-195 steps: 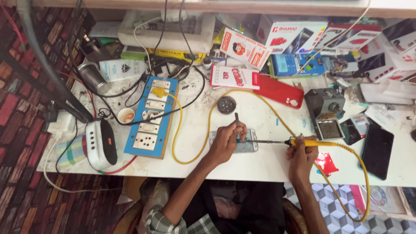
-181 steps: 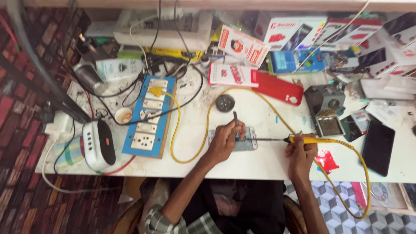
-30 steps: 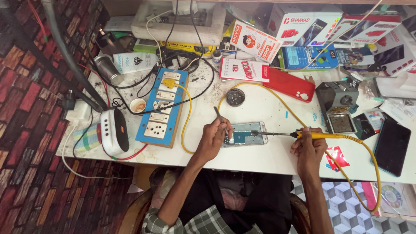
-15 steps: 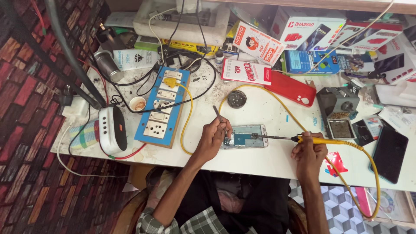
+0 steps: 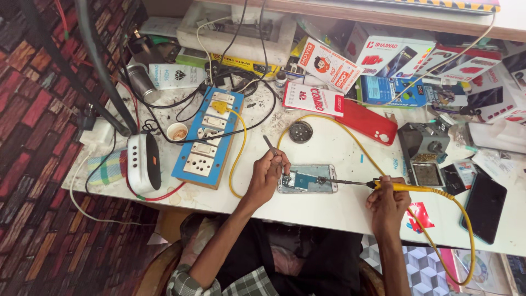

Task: The person uses a soldering iron and tweezers to work on a small electronic component placed on a smartphone. They repeatedly apply heat and manipulate the component with tweezers throughout the clip.

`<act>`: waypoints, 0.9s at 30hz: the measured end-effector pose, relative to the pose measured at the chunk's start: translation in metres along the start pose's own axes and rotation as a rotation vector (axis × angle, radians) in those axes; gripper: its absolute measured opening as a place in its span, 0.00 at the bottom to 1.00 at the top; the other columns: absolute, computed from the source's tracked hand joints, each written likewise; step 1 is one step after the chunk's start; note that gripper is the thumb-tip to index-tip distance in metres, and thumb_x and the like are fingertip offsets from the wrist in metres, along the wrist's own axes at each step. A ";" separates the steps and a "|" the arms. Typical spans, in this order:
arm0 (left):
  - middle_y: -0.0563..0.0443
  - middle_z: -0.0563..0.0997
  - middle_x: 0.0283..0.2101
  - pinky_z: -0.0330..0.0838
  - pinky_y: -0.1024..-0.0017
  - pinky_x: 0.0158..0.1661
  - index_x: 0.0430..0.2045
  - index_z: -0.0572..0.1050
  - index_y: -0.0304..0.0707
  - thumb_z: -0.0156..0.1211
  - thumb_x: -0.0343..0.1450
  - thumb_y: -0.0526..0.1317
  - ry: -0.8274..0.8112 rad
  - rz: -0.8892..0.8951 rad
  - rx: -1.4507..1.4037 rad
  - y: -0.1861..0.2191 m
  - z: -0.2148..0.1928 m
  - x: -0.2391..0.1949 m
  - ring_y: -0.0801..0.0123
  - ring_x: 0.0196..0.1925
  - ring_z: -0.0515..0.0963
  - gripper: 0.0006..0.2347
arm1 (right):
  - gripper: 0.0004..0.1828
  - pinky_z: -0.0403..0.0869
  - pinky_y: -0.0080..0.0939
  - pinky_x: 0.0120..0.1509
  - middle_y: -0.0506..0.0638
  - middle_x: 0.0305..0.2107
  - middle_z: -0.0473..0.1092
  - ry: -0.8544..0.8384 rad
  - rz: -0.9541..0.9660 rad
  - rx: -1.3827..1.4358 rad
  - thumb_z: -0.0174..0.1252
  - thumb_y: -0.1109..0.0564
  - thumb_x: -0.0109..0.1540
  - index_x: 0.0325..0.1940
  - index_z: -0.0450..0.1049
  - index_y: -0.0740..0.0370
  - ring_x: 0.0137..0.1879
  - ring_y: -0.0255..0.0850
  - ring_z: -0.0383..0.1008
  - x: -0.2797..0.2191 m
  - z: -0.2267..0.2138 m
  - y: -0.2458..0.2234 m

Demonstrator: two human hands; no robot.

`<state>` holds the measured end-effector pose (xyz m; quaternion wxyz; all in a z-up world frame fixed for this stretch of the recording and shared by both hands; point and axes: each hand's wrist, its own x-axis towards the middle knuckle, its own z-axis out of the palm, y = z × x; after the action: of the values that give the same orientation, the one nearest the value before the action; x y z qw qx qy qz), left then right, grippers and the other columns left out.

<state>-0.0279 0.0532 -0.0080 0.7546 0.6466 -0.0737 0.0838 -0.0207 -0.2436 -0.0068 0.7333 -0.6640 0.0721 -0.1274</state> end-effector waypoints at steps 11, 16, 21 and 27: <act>0.55 0.75 0.27 0.60 0.78 0.26 0.37 0.70 0.32 0.37 0.80 0.34 -0.070 0.041 0.031 0.002 0.001 0.000 0.82 0.23 0.61 0.10 | 0.13 0.58 0.30 0.20 0.47 0.15 0.63 -0.022 -0.034 0.021 0.52 0.52 0.74 0.38 0.65 0.61 0.16 0.32 0.62 0.001 -0.001 0.000; 0.54 0.76 0.27 0.59 0.78 0.25 0.35 0.69 0.33 0.37 0.81 0.34 -0.077 0.038 0.040 0.002 0.000 -0.001 0.82 0.22 0.60 0.10 | 0.13 0.60 0.30 0.20 0.46 0.15 0.63 -0.022 -0.030 0.057 0.53 0.53 0.73 0.38 0.65 0.61 0.17 0.32 0.63 -0.001 -0.001 0.001; 0.53 0.77 0.27 0.59 0.78 0.25 0.34 0.68 0.33 0.37 0.81 0.34 -0.076 -0.002 0.055 0.001 0.000 0.000 0.82 0.22 0.59 0.10 | 0.12 0.59 0.30 0.20 0.47 0.14 0.63 -0.030 -0.014 0.045 0.52 0.53 0.73 0.38 0.64 0.61 0.16 0.32 0.62 0.001 -0.002 0.000; 0.53 0.77 0.27 0.59 0.77 0.25 0.36 0.68 0.33 0.37 0.78 0.31 -0.087 -0.009 0.048 -0.002 0.000 -0.001 0.82 0.22 0.60 0.08 | 0.12 0.59 0.30 0.20 0.48 0.14 0.64 -0.029 -0.011 0.026 0.52 0.53 0.73 0.38 0.65 0.61 0.16 0.33 0.62 0.001 -0.003 0.000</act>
<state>-0.0284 0.0523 -0.0105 0.7353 0.6679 -0.1013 0.0539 -0.0209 -0.2465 -0.0072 0.7420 -0.6567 0.0563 -0.1225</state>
